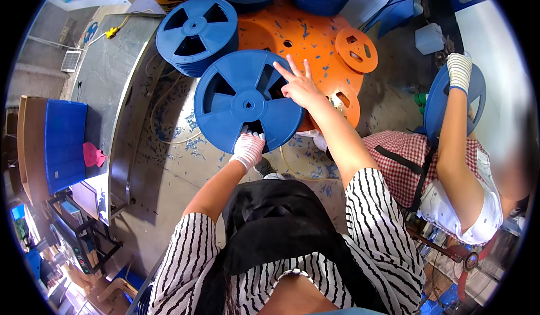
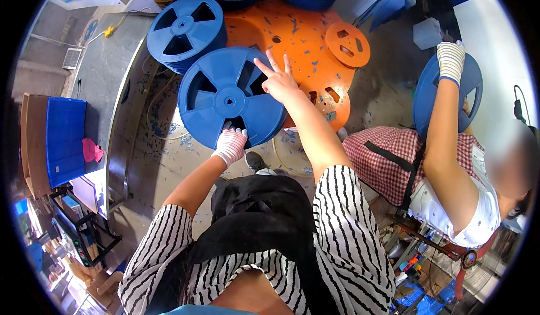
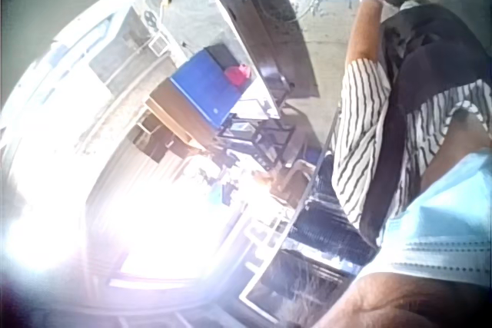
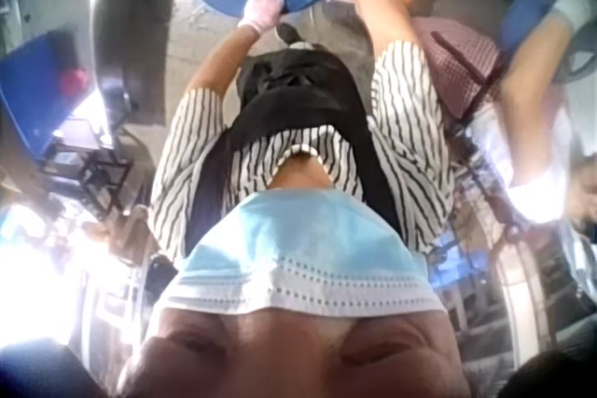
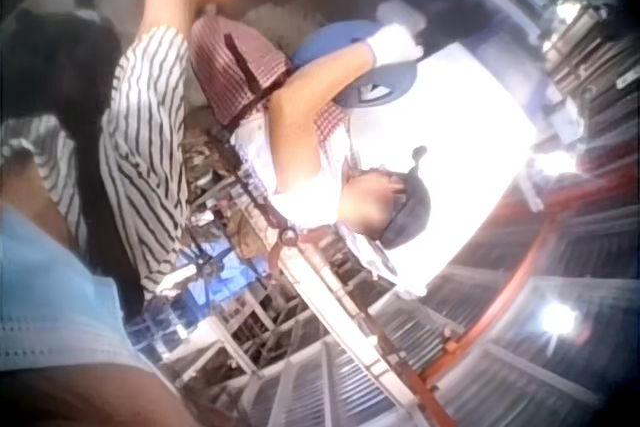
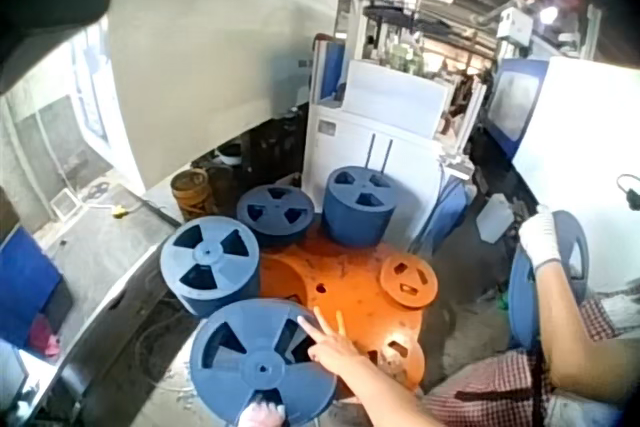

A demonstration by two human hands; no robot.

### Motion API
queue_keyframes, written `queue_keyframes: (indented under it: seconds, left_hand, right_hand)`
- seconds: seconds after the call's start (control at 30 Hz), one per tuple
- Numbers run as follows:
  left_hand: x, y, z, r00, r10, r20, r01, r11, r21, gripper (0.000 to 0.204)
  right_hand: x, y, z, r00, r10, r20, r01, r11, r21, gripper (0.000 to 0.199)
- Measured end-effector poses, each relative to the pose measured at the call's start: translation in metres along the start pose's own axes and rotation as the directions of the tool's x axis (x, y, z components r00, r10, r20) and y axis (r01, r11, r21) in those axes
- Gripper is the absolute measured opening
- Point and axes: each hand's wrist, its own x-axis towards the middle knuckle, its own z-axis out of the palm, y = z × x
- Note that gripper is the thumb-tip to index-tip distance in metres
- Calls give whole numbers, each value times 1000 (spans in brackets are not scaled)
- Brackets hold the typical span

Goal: The person repeatedly picks up blue plastic spools from a table, inspects them, and stacks them onto a metal rack. A second person is visible in the background performing similar actions.

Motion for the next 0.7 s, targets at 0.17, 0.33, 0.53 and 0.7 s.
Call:
queue_keyframes:
  seconds: [0.17, 0.33, 0.53, 0.7]
  left_hand:
    - [3, -2, -3, 998, -6, 58, 7, 1000, -13, 39]
    - [4, -4, -2, 1000, -1, 12, 1, 1000, -21, 36]
    - [8, -7, -4, 995, -33, -89, 32, 999, -17, 34]
    - [12, -11, -30, 998, -56, -36, 50, 990, -130, 42]
  right_hand:
    - [3, 2, 3, 1000, -11, 20, 10, 1000, 20, 15]
    - [0, 15, 16, 998, -18, -67, 27, 992, 124, 14]
    - [-42, 22, 34, 635, 644, -427, 130, 456, 880, 15]
    - [-181, 11, 119, 498, 865, 62, 36, -92, 995, 49]
